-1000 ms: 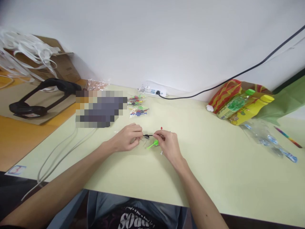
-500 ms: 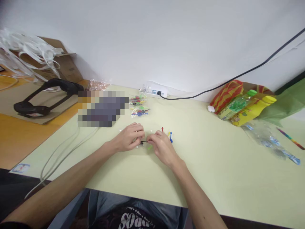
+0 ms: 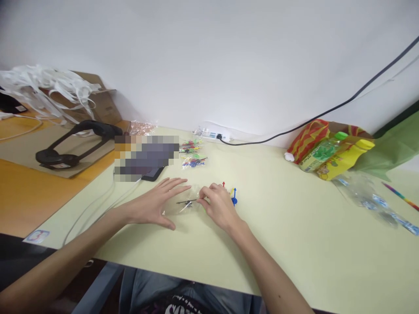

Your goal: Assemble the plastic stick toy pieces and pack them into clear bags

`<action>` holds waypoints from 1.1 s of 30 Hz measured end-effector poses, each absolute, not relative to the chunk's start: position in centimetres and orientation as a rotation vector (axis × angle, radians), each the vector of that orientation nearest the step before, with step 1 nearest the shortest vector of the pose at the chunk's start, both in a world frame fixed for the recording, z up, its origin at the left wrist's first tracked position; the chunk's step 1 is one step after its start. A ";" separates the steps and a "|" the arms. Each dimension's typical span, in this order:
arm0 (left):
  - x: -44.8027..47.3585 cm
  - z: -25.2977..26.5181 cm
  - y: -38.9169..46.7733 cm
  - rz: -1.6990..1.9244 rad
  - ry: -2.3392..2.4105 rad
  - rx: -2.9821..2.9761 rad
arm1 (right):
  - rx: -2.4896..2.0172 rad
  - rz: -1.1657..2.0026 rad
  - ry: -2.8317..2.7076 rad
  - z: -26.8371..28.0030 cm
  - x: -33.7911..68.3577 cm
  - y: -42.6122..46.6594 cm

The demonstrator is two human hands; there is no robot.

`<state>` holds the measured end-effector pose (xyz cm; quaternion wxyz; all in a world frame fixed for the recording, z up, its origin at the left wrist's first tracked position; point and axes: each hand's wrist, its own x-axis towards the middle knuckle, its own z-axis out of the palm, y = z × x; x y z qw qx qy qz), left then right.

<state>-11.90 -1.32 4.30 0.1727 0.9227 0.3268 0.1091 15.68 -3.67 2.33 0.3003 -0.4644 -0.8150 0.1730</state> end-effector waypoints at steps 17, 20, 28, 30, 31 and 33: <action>-11.3 2.1 -0.5 0.462 0.997 2.625 | -1.304 0.740 -2.082 2.6 11.7 -3.1; -11.0 2.2 -0.3 0.434 1.025 2.614 | -1.404 0.703 -2.046 2.4 11.6 -2.6; -9.8 2.1 1.8 0.427 1.031 2.613 | -1.328 0.660 -2.104 2.5 11.3 -2.0; -9.7 2.0 2.0 0.448 1.038 2.604 | -1.393 0.655 -2.067 2.6 11.4 -2.0; -9.7 2.0 2.0 0.459 1.045 2.598 | -1.425 0.648 -2.053 2.6 11.4 -1.9; -9.7 2.0 1.8 0.468 1.051 2.591 | -1.460 0.636 -2.043 2.6 11.4 -1.9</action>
